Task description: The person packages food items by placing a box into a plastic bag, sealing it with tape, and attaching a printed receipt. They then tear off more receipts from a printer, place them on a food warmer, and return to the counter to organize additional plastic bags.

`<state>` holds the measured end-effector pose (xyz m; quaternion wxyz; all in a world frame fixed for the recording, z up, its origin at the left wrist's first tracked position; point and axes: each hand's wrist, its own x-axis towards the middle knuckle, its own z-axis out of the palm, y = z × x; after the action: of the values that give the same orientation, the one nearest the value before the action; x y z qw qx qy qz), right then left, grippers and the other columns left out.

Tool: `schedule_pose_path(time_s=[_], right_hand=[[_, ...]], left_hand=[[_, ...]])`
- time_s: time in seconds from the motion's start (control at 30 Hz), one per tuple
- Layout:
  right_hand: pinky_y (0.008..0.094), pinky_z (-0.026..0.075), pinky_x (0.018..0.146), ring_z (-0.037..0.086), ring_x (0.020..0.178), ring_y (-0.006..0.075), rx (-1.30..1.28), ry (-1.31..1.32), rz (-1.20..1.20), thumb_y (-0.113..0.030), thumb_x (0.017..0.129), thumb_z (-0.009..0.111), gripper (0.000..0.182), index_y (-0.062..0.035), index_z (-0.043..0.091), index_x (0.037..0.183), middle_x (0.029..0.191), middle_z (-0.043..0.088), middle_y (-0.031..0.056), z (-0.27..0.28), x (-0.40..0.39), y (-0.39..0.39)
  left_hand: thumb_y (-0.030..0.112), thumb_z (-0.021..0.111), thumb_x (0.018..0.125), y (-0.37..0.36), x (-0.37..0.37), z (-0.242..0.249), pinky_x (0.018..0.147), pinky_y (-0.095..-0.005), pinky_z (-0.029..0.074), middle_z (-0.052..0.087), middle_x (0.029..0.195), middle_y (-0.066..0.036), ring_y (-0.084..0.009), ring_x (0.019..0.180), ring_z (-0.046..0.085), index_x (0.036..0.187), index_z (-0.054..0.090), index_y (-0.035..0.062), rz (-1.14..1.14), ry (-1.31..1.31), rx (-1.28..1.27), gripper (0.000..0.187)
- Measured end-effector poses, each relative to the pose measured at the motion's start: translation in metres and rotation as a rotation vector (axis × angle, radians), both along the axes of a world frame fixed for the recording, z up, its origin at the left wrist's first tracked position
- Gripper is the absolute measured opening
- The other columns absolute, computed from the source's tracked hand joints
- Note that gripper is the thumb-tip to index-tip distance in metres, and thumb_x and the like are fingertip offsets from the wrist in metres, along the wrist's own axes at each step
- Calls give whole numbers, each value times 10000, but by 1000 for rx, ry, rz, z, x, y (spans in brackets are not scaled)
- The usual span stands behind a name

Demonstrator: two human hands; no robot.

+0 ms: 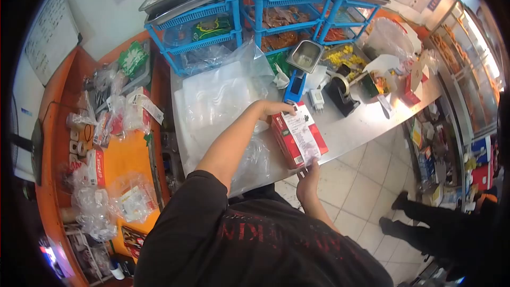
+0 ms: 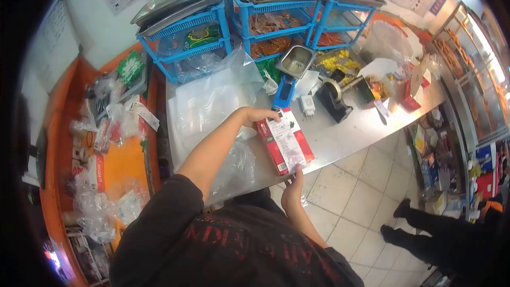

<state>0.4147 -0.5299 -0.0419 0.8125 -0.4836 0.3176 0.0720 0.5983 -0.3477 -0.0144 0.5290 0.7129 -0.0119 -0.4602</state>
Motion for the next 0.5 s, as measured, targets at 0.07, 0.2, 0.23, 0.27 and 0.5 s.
schedule_pose_path(time_s=[0.07,0.2,0.23,0.27,0.5], right_hand=[[348,294,938,388,1141,190,4,-139,43,-432,843,456,561,-74,347,1262,1252,413,62,-10,13,-7],[304,270,971,421,1136,158,-74,-283,98,-340,846,421,476,-22,420,1200,1193,489,58,25,25,-18],[303,283,965,445,1111,160,-82,-308,151,-349,854,424,476,-12,429,1190,1172,499,68,55,25,-13],[310,294,969,447,1113,169,-40,-345,259,-330,866,420,464,-11,406,1203,1189,485,81,74,24,-13],[284,245,988,397,1134,161,94,-200,917,-384,872,445,535,13,400,1228,1224,447,73,127,10,36]], left_hand=[[383,519,758,-4,-11,-6,792,-271,423,586,1061,-75,-132,934,565,1151,499,56,56,91,-11,512],[353,494,800,4,-53,22,849,-277,400,587,1073,-86,-158,934,570,1120,524,38,154,-6,-229,450],[353,494,800,14,-68,34,849,-277,400,587,1073,-86,-158,934,570,1120,524,38,183,12,-228,450],[337,486,816,29,-85,54,875,-281,380,565,1100,-100,-162,976,539,1133,506,-5,245,-87,-247,467],[414,455,858,114,-235,156,861,-284,392,547,1114,-148,-189,1007,513,1159,491,-41,518,-236,171,546]])
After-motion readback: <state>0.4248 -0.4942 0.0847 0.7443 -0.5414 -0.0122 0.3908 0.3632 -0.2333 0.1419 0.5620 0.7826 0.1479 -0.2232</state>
